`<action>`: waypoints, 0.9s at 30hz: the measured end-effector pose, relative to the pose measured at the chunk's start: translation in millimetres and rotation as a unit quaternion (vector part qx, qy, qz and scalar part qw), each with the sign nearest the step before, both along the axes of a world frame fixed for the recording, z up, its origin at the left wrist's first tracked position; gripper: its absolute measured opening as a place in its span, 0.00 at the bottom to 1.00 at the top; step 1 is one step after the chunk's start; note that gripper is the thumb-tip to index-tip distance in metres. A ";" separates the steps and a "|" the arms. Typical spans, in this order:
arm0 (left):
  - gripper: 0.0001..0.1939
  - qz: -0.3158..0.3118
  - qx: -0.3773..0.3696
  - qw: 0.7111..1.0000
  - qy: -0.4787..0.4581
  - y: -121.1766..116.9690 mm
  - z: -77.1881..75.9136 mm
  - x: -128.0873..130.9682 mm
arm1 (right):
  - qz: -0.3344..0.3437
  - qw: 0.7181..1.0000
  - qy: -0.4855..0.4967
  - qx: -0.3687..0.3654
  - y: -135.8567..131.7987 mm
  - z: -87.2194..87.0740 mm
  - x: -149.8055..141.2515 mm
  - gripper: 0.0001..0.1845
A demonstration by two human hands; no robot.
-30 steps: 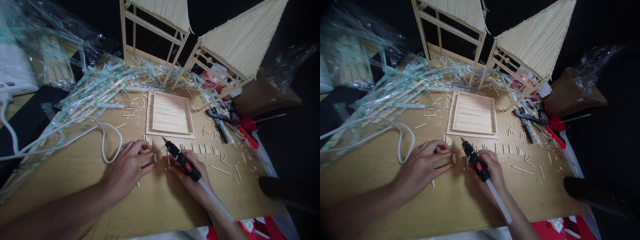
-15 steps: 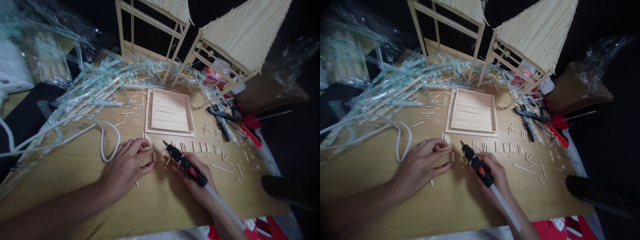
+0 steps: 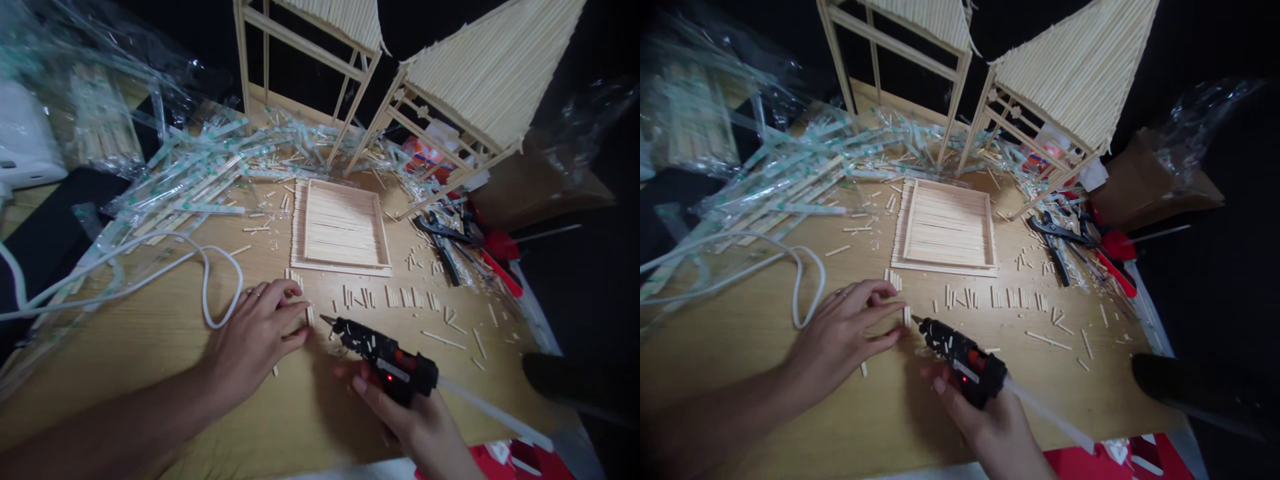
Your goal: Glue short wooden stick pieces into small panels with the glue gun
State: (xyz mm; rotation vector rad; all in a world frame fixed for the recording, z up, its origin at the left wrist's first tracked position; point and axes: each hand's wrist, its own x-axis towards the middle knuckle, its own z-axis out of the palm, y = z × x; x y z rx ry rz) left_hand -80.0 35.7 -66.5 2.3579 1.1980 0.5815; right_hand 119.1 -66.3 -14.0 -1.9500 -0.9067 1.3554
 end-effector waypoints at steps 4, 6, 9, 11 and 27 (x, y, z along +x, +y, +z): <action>0.11 -0.001 -0.007 1.000 -0.009 0.2 0.6 -0.1 | -0.007 1.000 -0.002 -0.024 -4.6 -7.3 -1.4 0.15; 0.11 0.001 -0.010 1.000 -0.011 -0.1 1.1 0.3 | 0.010 0.999 -0.011 -0.031 -1.5 -12.5 0.3 0.15; 0.11 0.003 -0.010 1.000 -0.011 -0.8 1.4 0.6 | 0.033 0.999 -0.021 -0.024 3.4 -17.7 2.1 0.15; 0.11 0.003 -0.008 1.000 -0.010 -1.1 1.2 0.5 | 0.036 0.999 -0.021 -0.016 5.5 -18.6 2.4 0.15; 0.11 -0.002 -0.006 1.000 -0.013 -0.8 2.3 0.5 | 0.080 0.995 -0.056 0.008 15.3 -8.6 -1.0 0.15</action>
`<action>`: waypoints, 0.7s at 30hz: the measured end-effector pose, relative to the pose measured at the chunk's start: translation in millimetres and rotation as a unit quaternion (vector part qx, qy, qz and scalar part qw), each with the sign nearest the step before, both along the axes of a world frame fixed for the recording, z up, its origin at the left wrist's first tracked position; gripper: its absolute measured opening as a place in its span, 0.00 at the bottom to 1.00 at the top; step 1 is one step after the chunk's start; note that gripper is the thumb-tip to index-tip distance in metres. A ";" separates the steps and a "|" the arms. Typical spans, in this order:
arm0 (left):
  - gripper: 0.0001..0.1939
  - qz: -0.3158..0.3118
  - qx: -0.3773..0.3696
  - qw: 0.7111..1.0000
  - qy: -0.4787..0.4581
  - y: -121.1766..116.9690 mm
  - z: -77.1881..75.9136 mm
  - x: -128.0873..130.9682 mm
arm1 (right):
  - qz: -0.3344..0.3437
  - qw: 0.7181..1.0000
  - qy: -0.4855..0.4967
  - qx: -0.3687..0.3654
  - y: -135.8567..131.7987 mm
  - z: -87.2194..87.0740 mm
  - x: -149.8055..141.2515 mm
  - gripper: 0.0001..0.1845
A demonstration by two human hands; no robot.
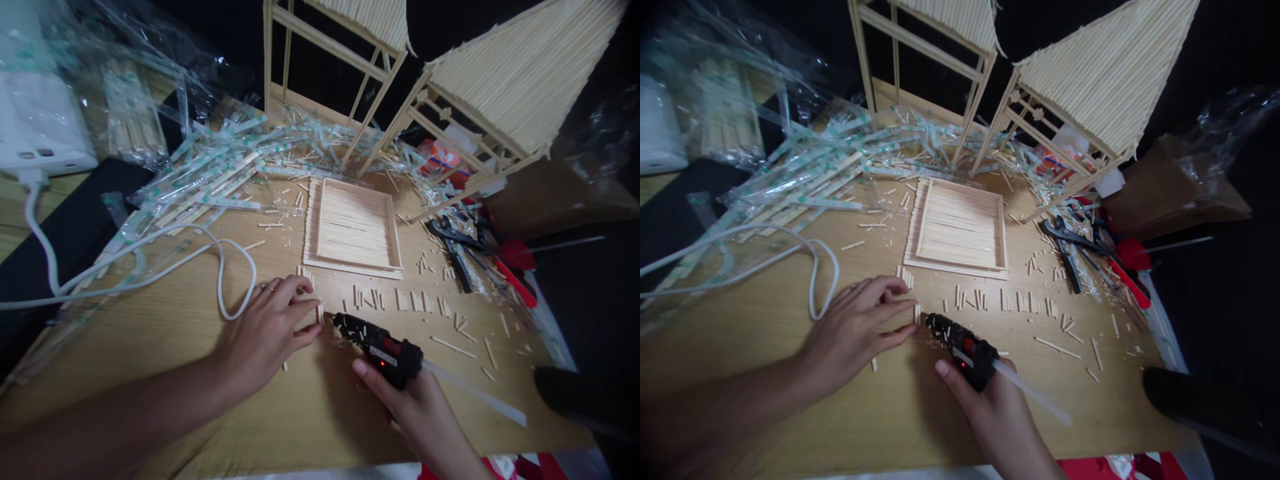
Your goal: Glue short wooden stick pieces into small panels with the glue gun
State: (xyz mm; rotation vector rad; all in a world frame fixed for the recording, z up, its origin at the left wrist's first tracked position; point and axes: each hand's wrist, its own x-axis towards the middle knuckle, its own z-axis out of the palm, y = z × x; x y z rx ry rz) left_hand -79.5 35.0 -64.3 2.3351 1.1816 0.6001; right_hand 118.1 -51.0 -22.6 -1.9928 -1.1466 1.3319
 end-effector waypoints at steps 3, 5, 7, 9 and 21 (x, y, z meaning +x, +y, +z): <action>0.11 -0.002 0.001 1.000 0.005 -0.1 -0.7 -0.6 | 0.000 1.000 -0.002 0.003 -0.6 -1.4 -0.2 0.15; 0.11 -0.002 0.001 1.000 0.008 0.0 -0.9 -0.6 | 0.004 1.000 0.001 0.000 -1.1 -1.8 0.4 0.14; 0.10 -0.003 0.001 1.000 0.009 0.2 -0.8 -0.6 | 0.006 1.000 0.006 -0.002 -1.3 -1.6 1.1 0.14; 0.10 -0.005 0.001 1.000 0.005 0.4 -0.7 -0.5 | 0.009 1.000 0.009 -0.001 -1.4 -1.1 1.7 0.14; 0.11 -0.004 0.002 1.000 0.003 0.0 0.1 -1.3 | 0.033 0.999 -0.022 -0.021 -4.1 0.2 4.2 0.18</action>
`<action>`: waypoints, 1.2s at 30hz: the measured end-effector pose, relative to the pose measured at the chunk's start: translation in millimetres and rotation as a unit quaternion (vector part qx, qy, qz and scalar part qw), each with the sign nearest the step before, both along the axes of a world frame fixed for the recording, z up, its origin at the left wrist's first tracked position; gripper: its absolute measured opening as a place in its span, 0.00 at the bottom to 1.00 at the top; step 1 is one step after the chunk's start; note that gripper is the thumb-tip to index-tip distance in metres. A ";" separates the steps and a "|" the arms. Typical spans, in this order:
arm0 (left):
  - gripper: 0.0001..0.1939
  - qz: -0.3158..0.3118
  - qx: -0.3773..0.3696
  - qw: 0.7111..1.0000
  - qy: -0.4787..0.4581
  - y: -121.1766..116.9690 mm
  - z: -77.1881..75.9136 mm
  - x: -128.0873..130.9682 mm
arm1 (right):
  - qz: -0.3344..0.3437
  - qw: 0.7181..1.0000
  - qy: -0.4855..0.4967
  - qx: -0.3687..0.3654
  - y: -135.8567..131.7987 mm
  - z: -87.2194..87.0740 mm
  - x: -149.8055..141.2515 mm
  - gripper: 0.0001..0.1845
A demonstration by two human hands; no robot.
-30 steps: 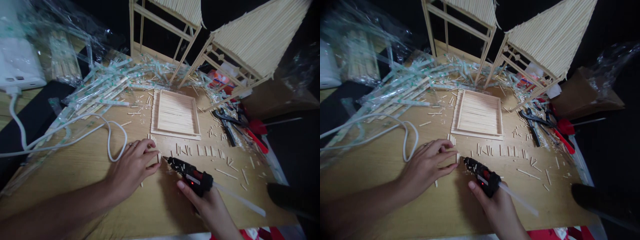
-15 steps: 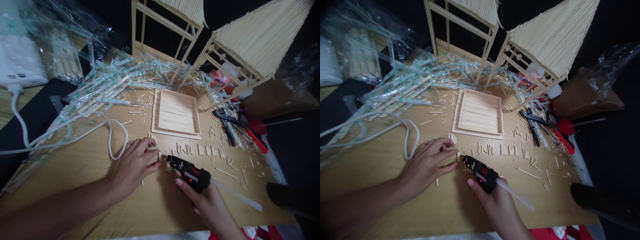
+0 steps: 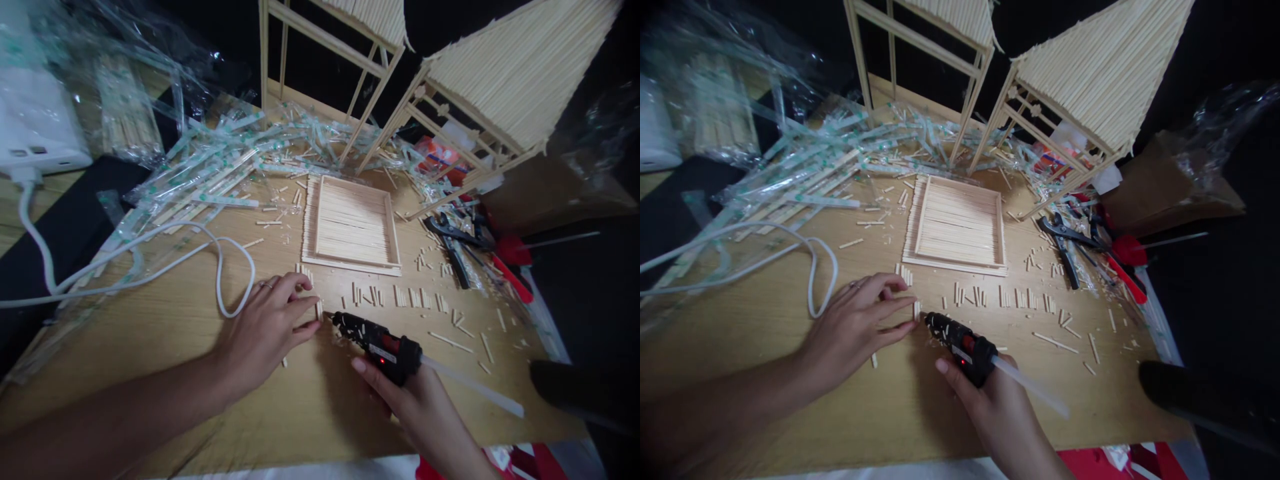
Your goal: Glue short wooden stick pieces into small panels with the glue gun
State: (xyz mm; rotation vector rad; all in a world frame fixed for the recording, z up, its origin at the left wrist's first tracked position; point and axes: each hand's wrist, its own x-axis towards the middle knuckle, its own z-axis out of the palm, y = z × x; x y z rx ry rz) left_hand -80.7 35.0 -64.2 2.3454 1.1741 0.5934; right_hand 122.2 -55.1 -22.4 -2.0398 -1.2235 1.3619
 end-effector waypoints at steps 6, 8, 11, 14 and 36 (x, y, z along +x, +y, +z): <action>0.11 -0.001 0.004 1.000 -0.006 0.0 -1.6 -0.1 | 0.002 1.000 -0.014 -0.020 -3.1 1.1 1.8 0.19; 0.11 -0.003 0.004 1.000 -0.004 0.2 -1.9 -0.1 | -0.003 1.000 -0.015 -0.021 -3.9 1.0 2.1 0.18; 0.11 -0.001 0.004 1.000 -0.003 0.6 -2.3 0.1 | 0.002 0.999 -0.013 -0.032 -6.1 1.4 2.7 0.18; 0.11 0.002 0.007 1.000 -0.003 0.8 -2.0 0.5 | -0.001 0.999 -0.012 -0.038 -9.6 3.4 4.0 0.19; 0.11 0.009 0.000 1.000 -0.006 -0.5 -0.9 1.8 | -0.014 0.966 -0.204 0.161 16.9 -27.3 -9.0 0.15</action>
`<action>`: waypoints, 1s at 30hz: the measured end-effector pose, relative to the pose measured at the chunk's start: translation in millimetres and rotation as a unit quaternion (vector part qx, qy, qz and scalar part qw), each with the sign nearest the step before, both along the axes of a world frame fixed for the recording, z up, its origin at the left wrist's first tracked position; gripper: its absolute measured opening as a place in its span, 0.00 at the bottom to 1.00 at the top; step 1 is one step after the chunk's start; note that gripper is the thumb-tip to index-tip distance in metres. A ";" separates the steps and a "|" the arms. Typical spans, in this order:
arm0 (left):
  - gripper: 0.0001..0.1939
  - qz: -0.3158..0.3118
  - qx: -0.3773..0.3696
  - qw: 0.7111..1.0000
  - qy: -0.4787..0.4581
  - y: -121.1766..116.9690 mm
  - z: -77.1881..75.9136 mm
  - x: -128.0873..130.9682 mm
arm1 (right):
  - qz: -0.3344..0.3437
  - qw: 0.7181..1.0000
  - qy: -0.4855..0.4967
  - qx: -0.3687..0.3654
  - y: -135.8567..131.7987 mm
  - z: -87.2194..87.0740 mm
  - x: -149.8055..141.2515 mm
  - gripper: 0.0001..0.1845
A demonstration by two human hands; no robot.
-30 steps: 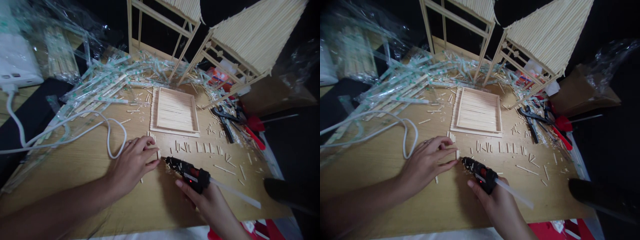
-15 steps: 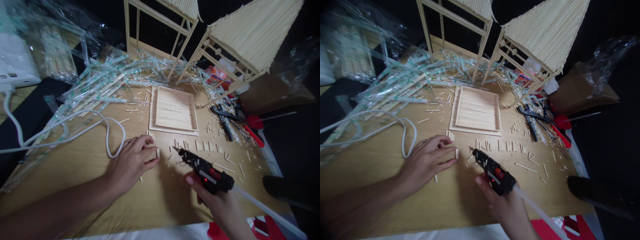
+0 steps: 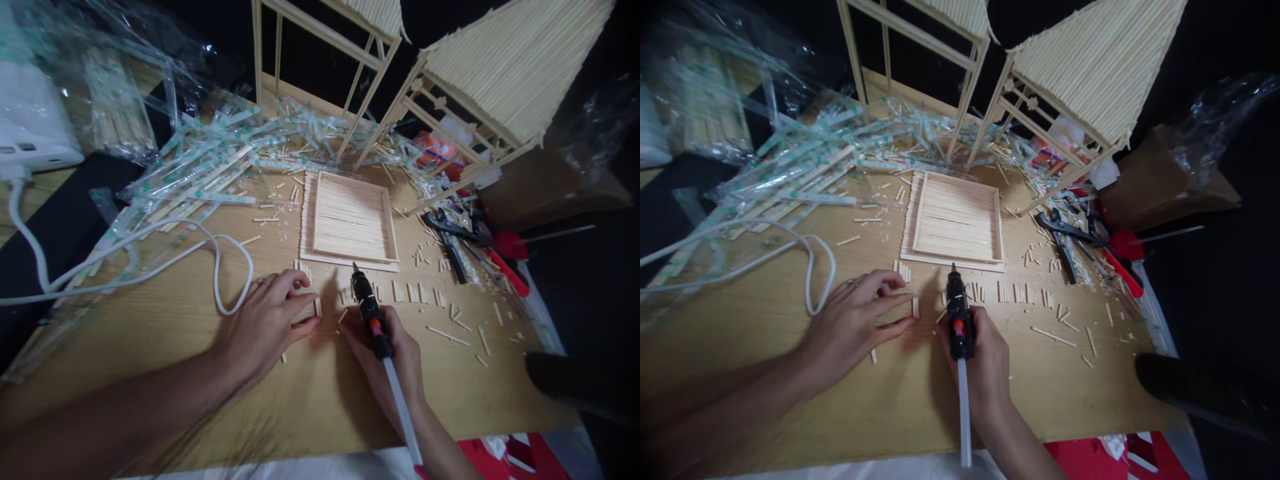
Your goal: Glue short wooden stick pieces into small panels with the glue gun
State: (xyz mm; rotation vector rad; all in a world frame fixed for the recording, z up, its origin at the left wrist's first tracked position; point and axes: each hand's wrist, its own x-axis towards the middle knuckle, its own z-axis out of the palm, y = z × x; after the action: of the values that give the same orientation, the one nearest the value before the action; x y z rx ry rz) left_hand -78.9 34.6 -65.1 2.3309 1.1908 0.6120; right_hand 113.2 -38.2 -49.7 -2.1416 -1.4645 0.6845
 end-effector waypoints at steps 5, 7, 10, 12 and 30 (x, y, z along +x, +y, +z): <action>0.11 -0.004 -0.002 1.000 0.004 0.1 1.6 -0.7 | 0.010 1.000 -0.016 0.023 0.7 0.4 -1.4 0.13; 0.12 -0.013 -0.010 1.000 0.007 -0.2 1.7 -1.8 | 0.028 0.999 -0.012 0.036 2.6 3.7 -3.1 0.10; 0.13 -0.020 -0.020 1.000 0.011 -1.0 1.4 -3.0 | 0.083 0.996 0.010 0.037 10.1 9.3 -5.9 0.05; 0.11 -0.018 -0.022 0.999 0.013 -1.4 0.9 -3.4 | 0.114 0.993 0.015 0.032 17.0 11.0 -6.9 0.03; 0.04 -0.027 -0.027 0.999 0.015 0.1 1.4 -2.9 | 0.140 0.989 0.005 0.050 24.5 0.9 -7.7 0.03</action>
State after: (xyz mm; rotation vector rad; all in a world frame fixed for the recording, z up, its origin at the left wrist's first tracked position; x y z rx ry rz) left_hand -81.8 34.7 -63.7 2.3268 1.1388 0.5225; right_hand 105.5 -13.7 -48.9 -1.8739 -1.7744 0.7017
